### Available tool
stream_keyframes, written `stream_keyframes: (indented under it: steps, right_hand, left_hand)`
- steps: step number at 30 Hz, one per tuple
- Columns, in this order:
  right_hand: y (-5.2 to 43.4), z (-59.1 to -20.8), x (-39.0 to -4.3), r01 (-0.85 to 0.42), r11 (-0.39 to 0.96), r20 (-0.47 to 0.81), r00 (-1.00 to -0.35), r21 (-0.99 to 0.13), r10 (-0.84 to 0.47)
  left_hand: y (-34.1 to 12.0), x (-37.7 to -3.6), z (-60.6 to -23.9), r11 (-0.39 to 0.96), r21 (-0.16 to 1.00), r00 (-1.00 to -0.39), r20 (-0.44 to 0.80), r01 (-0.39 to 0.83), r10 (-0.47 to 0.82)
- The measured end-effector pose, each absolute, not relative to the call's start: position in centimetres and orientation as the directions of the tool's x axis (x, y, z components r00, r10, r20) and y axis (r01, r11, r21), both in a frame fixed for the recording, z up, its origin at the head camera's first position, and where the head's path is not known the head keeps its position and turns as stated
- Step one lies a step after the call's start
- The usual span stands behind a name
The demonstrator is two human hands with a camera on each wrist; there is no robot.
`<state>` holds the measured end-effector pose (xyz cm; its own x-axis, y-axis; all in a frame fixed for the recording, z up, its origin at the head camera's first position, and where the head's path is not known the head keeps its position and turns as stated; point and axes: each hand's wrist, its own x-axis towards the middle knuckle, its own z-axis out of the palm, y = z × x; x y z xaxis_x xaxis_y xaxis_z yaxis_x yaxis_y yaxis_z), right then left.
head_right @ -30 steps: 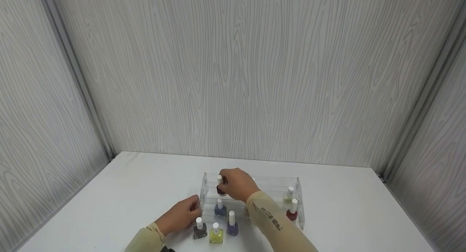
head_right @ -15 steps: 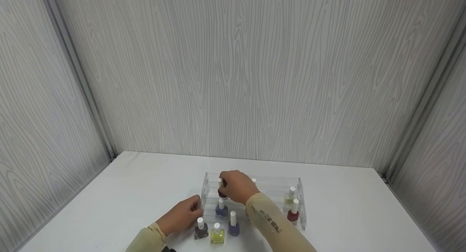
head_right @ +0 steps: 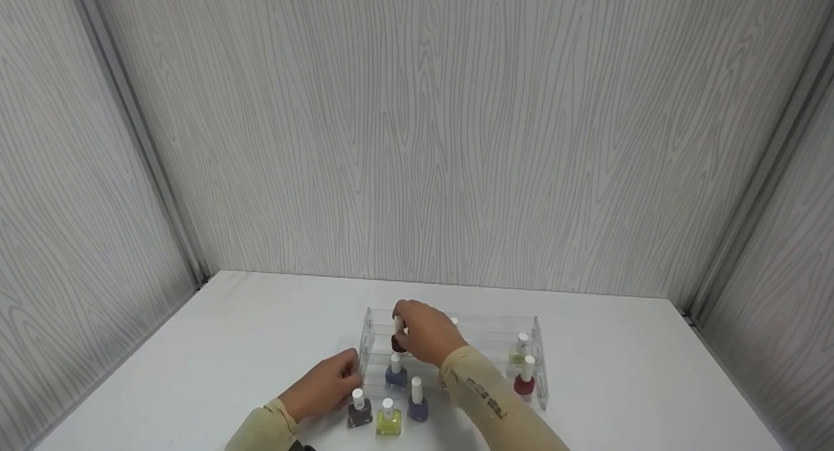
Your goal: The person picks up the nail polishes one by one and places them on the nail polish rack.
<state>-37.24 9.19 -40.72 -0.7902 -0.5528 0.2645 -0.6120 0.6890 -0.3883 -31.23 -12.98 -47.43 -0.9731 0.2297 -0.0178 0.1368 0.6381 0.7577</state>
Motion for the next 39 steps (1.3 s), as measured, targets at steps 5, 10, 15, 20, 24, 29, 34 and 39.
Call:
stream_keyframes:
  steps: [5, 10, 15, 20, 24, 29, 34, 39]
  right_hand:
    - [9.5, -40.6, -36.8, -0.646, 0.693, 0.326, -0.762, -0.320, -0.560]
    - [9.9, -40.4, -36.0, -0.670, 0.697, 0.385, -0.732, -0.254, -0.563]
    - [10.5, -39.7, -35.0, -0.642, 0.721, 0.457, -0.740, -0.262, -0.493]
    - [11.5, -39.3, -33.2, -0.617, 0.722, 0.507, -0.751, -0.313, -0.423]
    - [12.7, -39.5, -31.7, -0.622, 0.661, 0.525, -0.760, -0.419, -0.383]
    - [14.5, -39.9, -30.5, -0.638, 0.613, 0.542, -0.753, -0.466, -0.373]
    - [17.0, -40.9, -30.1, -0.634, 0.616, 0.554, -0.753, -0.467, -0.354]
    - [18.9, -41.9, -30.0, -0.578, 0.656, 0.521, -0.793, -0.485, -0.314]
  left_hand:
    - [-13.0, -31.2, -47.3, 0.632, 0.764, -0.973, -0.024, 0.130, 0.229]
    - [-13.1, -31.2, -47.4, 0.645, 0.748, -0.972, -0.004, 0.154, 0.237]
    - [-13.1, -31.2, -47.3, 0.663, 0.734, -0.974, -0.007, 0.148, 0.225]
    - [-13.1, -31.3, -47.6, 0.672, 0.726, -0.976, -0.005, 0.147, 0.219]
    - [-13.1, -31.2, -47.7, 0.671, 0.726, -0.976, 0.003, 0.152, 0.218]
    - [-13.2, -31.1, -47.5, 0.654, 0.740, -0.974, 0.007, 0.157, 0.225]
    - [-13.1, -31.2, -47.5, 0.651, 0.744, -0.973, -0.002, 0.152, 0.231]
    - [-13.0, -31.2, -47.6, 0.645, 0.752, -0.972, -0.021, 0.139, 0.234]
